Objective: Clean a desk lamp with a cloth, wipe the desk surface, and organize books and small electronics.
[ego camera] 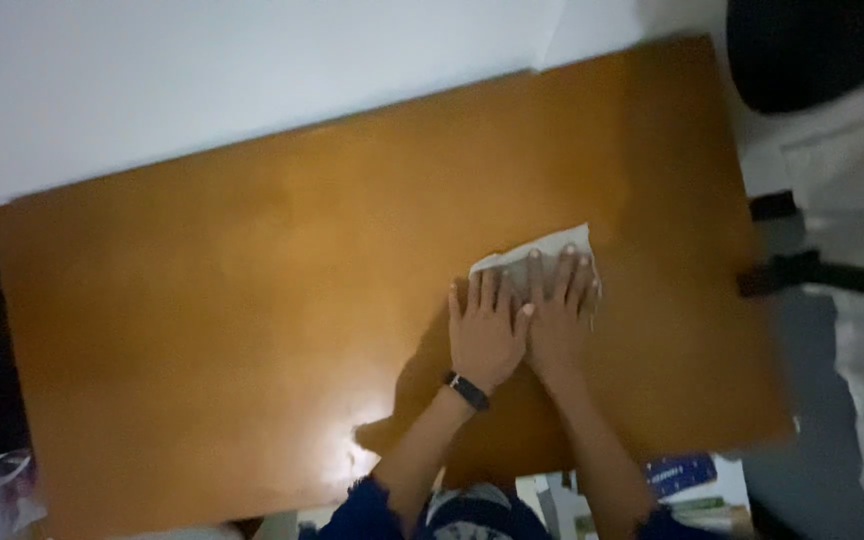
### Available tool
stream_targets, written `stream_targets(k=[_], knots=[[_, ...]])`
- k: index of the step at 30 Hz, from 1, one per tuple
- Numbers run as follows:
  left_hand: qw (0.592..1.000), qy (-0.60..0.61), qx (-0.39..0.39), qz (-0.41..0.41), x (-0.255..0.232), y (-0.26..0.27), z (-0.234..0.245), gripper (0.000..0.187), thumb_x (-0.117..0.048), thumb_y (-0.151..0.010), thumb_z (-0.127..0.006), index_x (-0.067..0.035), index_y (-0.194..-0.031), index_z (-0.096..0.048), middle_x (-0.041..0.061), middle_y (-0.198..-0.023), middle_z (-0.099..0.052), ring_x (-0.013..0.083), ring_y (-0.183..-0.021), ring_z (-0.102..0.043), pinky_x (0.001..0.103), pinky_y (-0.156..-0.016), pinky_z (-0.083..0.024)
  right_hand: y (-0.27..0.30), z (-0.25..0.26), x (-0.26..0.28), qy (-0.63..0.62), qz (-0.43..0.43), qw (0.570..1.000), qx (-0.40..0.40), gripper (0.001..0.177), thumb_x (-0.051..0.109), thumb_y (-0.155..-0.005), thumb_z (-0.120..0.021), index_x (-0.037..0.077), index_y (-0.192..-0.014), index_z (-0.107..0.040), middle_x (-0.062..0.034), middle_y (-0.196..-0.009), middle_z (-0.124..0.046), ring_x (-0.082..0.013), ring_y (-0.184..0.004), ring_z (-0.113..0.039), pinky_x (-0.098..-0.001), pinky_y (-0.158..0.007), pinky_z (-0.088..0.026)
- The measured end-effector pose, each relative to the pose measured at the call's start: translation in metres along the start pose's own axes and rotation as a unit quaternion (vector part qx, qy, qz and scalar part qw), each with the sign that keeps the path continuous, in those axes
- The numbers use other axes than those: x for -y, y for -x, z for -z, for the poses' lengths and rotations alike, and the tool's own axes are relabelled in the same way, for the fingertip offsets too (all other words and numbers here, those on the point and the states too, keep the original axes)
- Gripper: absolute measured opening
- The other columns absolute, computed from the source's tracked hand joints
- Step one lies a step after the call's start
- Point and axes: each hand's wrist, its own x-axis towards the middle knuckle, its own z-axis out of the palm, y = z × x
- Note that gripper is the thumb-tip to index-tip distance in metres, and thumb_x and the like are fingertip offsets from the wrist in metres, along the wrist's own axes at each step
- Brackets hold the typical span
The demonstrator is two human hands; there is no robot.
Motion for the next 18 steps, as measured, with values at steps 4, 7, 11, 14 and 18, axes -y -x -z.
stream_targets(k=[4,7,11,14,18], knots=[[0.998,0.040,0.053,0.007,-0.016,0.094,-0.001,0.066,-0.051,-0.107,-0.031,-0.001,-0.145,-0.052,0.025,-0.160,-0.037,0.0422,-0.150,-0.029,0.066,-0.120,-0.013,0.102,-0.007,0.009,0.017,-0.018,1.000,-0.002,0.078,0.045,-0.099,-0.055,0.017,-0.165,-0.025,-0.0281,-0.168,-0.016,-0.0532,-0.153,-0.018,-0.0679,-0.121,-0.018],[0.997,0.050,0.062,0.004,-0.018,0.169,-0.008,0.066,-0.051,-0.106,-0.033,-0.001,-0.146,-0.051,0.028,-0.159,-0.035,0.0444,-0.149,-0.027,0.066,-0.119,-0.013,0.178,-0.010,0.027,0.015,-0.029,0.999,-0.019,0.075,0.045,-0.100,-0.054,0.017,-0.164,-0.027,-0.0282,-0.167,-0.017,-0.0534,-0.152,-0.020,-0.0676,-0.120,-0.019],[0.998,0.050,0.045,0.020,-0.009,0.254,-0.011,0.070,-0.050,-0.105,-0.038,0.004,-0.149,-0.047,0.028,-0.158,-0.036,0.0442,-0.148,-0.027,0.065,-0.118,-0.015,0.256,-0.021,0.057,-0.019,0.000,0.998,-0.059,0.075,0.046,-0.099,-0.052,0.014,-0.162,-0.028,-0.0307,-0.165,-0.019,-0.0558,-0.150,-0.022,-0.0682,-0.119,-0.020],[0.998,0.020,0.044,0.043,0.000,0.293,0.000,0.068,-0.051,-0.105,-0.039,0.002,-0.146,-0.049,0.027,-0.157,-0.038,0.0430,-0.148,-0.029,0.065,-0.117,-0.018,0.291,-0.036,0.078,-0.046,0.024,0.994,-0.093,0.073,0.044,-0.102,-0.051,0.015,-0.164,-0.028,-0.0317,-0.166,-0.019,-0.0561,-0.151,-0.023,-0.0663,-0.121,-0.022],[0.997,0.050,0.015,0.065,0.021,0.301,0.006,0.067,-0.048,-0.104,-0.038,0.003,-0.146,-0.050,0.024,-0.154,-0.044,0.0400,-0.147,-0.034,0.063,-0.120,-0.020,0.287,-0.048,0.099,-0.044,0.029,0.993,-0.106,0.071,0.045,-0.103,-0.051,0.017,-0.165,-0.028,-0.0306,-0.167,-0.019,-0.0546,-0.152,-0.024,-0.0645,-0.122,-0.022]])
